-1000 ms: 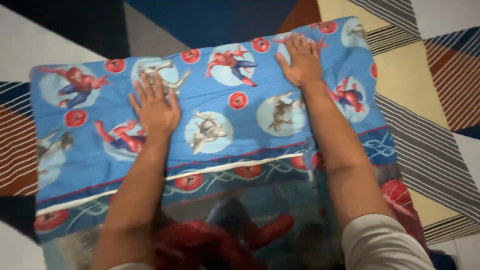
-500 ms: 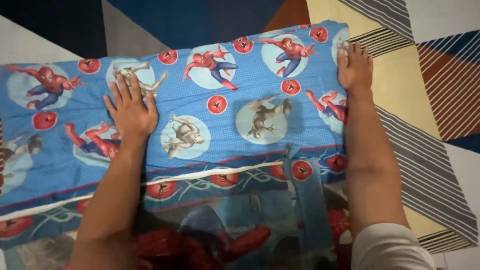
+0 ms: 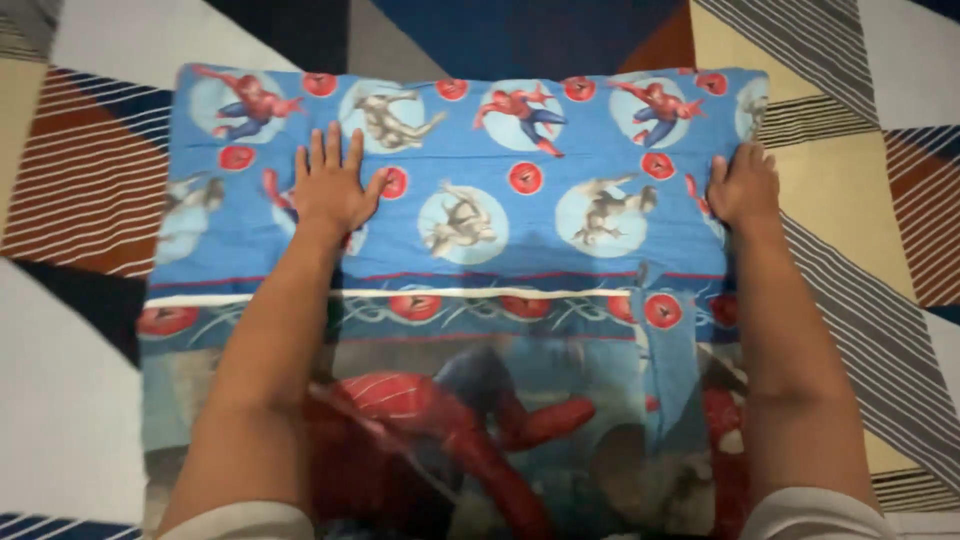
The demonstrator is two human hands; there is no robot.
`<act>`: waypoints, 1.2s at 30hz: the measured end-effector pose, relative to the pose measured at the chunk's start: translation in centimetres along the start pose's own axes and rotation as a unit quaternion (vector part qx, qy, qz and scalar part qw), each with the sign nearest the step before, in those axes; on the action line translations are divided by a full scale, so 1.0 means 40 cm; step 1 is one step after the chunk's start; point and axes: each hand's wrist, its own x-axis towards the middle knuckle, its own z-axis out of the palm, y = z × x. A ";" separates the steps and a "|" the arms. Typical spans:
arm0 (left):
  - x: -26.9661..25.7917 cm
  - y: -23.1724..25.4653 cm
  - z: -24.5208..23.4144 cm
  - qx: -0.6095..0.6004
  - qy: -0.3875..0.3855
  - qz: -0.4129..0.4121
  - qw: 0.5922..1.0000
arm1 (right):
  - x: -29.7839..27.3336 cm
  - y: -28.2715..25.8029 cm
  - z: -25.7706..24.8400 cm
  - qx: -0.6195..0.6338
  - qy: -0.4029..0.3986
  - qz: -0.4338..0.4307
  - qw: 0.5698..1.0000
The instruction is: The person folds a blue Spider-Man themed bed sheet on a patterned table. They smooth the sheet, fold it in half multiple times, and press down to create a neat rectangular bundle.
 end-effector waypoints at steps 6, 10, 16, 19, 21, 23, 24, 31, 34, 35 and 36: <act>-0.059 -0.164 0.003 -0.007 0.009 -0.030 0.999 | -0.067 -0.140 -0.047 -0.058 -0.014 -0.022 0.998; -0.062 -0.279 0.007 -0.016 0.011 -0.054 0.998 | -0.149 -0.401 -0.129 0.000 -0.037 -0.048 0.998; -0.147 -0.418 -0.028 -0.035 -0.003 -0.114 0.993 | -0.350 -0.757 -0.202 0.141 0.016 -0.257 0.956; -0.177 -0.481 -0.004 -0.095 -0.008 -0.189 0.977 | -0.412 -0.803 -0.178 0.097 -0.094 -0.291 0.947; -0.188 -0.475 -0.013 -0.079 -0.010 -0.227 0.971 | -0.441 -0.782 -0.141 0.037 -0.141 -0.293 0.945; -0.186 -0.436 -0.032 -0.079 0.016 -0.227 0.971 | -0.413 -0.687 -0.077 0.010 -0.126 -0.265 0.956; -0.183 -0.416 -0.043 -0.081 0.047 -0.237 0.967 | -0.399 -0.637 -0.045 -0.018 -0.110 -0.248 0.962; -0.141 -0.123 0.011 -0.057 0.259 0.075 0.961 | -0.381 -0.351 -0.100 -0.045 -0.086 -0.023 0.995; -0.208 0.086 0.028 -0.109 0.254 0.230 0.933 | -0.363 -0.224 -0.070 -0.049 -0.084 0.033 0.995; -0.233 0.149 0.028 -0.087 0.186 0.274 0.940 | -0.352 -0.180 -0.049 -0.027 -0.084 0.029 0.996; -0.264 0.208 0.030 -0.064 0.114 0.317 0.940 | -0.349 -0.136 -0.022 -0.003 -0.087 0.026 0.996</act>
